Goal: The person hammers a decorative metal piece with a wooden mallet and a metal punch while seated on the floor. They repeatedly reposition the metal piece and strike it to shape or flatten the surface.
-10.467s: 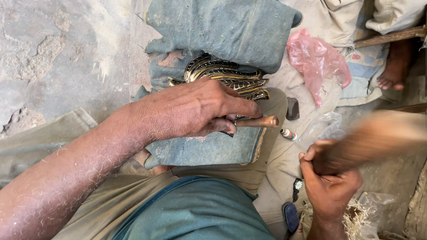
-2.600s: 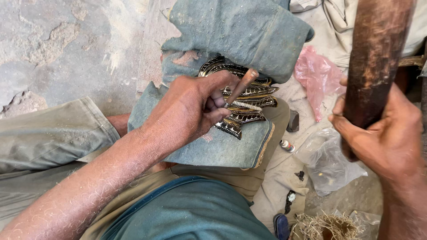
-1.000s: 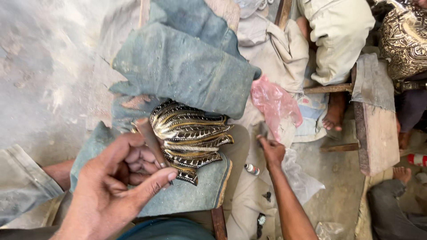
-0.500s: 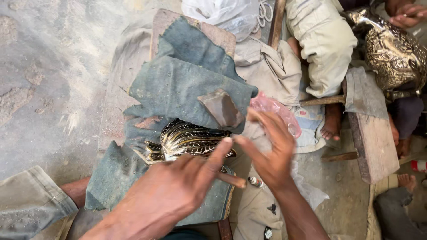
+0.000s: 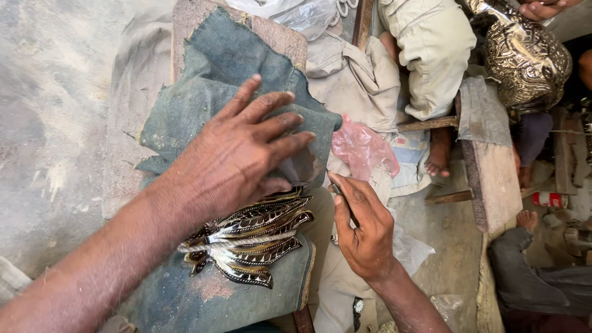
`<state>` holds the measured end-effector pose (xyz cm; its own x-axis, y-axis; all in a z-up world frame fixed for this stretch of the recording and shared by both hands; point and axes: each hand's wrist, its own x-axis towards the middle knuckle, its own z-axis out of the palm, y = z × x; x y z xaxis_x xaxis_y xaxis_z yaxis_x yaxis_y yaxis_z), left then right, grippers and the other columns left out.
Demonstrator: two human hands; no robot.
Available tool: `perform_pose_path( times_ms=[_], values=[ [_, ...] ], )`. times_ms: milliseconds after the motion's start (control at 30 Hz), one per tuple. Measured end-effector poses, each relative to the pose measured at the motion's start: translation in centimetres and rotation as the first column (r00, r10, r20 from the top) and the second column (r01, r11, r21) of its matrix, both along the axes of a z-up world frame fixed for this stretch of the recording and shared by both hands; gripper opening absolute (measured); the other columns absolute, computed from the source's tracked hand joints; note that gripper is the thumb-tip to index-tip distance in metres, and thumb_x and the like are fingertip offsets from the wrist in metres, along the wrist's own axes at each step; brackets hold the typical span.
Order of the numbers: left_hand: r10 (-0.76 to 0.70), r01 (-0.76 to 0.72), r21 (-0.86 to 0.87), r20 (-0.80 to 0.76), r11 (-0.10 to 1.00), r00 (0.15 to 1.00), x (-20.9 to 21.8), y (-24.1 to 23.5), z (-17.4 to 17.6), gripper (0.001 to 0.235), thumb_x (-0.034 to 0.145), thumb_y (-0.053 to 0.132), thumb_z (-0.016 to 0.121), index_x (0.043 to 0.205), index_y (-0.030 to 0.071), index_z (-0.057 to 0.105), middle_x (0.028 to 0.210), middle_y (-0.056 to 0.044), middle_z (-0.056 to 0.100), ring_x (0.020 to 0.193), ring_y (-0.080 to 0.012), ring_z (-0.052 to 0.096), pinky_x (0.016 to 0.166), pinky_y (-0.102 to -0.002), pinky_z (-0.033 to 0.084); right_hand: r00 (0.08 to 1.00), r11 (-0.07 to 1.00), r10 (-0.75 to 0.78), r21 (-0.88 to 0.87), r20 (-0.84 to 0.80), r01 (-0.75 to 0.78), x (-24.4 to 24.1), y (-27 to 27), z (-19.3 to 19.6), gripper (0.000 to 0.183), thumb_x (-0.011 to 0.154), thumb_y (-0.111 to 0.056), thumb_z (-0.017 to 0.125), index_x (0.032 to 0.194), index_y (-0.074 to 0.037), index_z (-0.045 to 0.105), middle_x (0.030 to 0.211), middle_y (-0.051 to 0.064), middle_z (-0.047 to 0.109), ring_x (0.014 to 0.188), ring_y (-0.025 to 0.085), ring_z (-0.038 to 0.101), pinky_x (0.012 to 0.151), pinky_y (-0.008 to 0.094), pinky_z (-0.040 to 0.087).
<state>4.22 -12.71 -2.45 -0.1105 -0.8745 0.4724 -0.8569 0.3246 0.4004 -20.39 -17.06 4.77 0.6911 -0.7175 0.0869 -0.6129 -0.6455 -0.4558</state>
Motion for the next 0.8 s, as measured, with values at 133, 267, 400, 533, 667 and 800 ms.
perform_pose_path(
  times_ms=[133,267,400,533,667,800],
  values=[
    [-0.056,0.076,0.101,-0.185,0.992,0.981,0.7,-1.0,-1.3,0.075,0.069,0.066,0.073,0.126,0.017,0.068,0.132,-0.004,0.066,0.140,-0.0279,0.042,0.120,-0.063,0.000,0.996,0.990,0.082,-0.114,0.036,-0.078,0.6,-0.8,-1.1,0.030,0.099,0.002,0.069,0.129,-0.002,0.069,0.109,0.012,0.073,0.090,0.019,0.073,0.076,0.031,0.058],
    [-0.041,0.074,0.096,-0.310,0.993,0.950,1.1,-1.0,-2.1,0.078,0.069,0.069,0.070,0.128,0.017,0.069,0.130,-0.001,0.069,0.142,-0.0226,0.044,0.122,-0.064,-0.004,0.990,0.975,0.142,-0.176,0.012,-0.138,0.7,-1.6,-1.6,0.030,0.096,0.002,0.072,0.125,-0.004,0.069,0.110,0.013,0.074,0.095,0.022,0.074,0.078,0.032,0.058],
    [-0.009,0.041,0.089,-0.334,0.995,0.943,1.1,-0.8,-2.4,0.078,0.069,0.068,0.070,0.128,0.017,0.071,0.128,0.000,0.071,0.144,-0.0238,0.043,0.123,-0.064,-0.005,0.988,0.976,0.149,-0.154,-0.048,-0.155,1.0,-2.0,-1.6,0.033,0.093,0.005,0.074,0.124,-0.006,0.072,0.109,0.010,0.071,0.085,0.018,0.070,0.070,0.030,0.056],
    [0.004,0.033,0.101,-0.350,0.994,0.937,1.0,-0.7,-2.4,0.076,0.067,0.068,0.071,0.125,0.017,0.072,0.126,0.001,0.071,0.144,-0.0252,0.041,0.123,-0.064,-0.005,0.983,0.960,0.166,-0.213,-0.082,-0.180,1.5,-1.9,-1.3,0.032,0.093,0.005,0.075,0.123,-0.007,0.072,0.110,0.010,0.065,0.080,0.014,0.066,0.065,0.029,0.053],
    [0.004,0.033,0.092,-0.376,0.995,0.927,1.2,-0.7,-2.2,0.075,0.067,0.065,0.073,0.125,0.017,0.073,0.127,0.001,0.071,0.144,-0.0253,0.041,0.123,-0.064,-0.005,0.971,0.933,0.184,-0.284,-0.151,-0.221,2.1,-2.0,-1.0,0.032,0.091,0.005,0.077,0.121,-0.007,0.074,0.102,0.007,0.064,0.076,0.015,0.062,0.061,0.030,0.048],
    [0.002,0.036,0.094,-0.375,0.995,0.927,1.3,-0.7,-2.3,0.074,0.067,0.063,0.074,0.125,0.018,0.073,0.127,0.002,0.071,0.145,-0.0251,0.040,0.123,-0.065,-0.006,0.961,0.921,0.219,-0.290,-0.170,-0.261,2.3,-2.4,-0.7,0.033,0.088,0.005,0.078,0.118,-0.007,0.074,0.092,0.006,0.059,0.078,0.019,0.059,0.061,0.031,0.045]
  ],
)
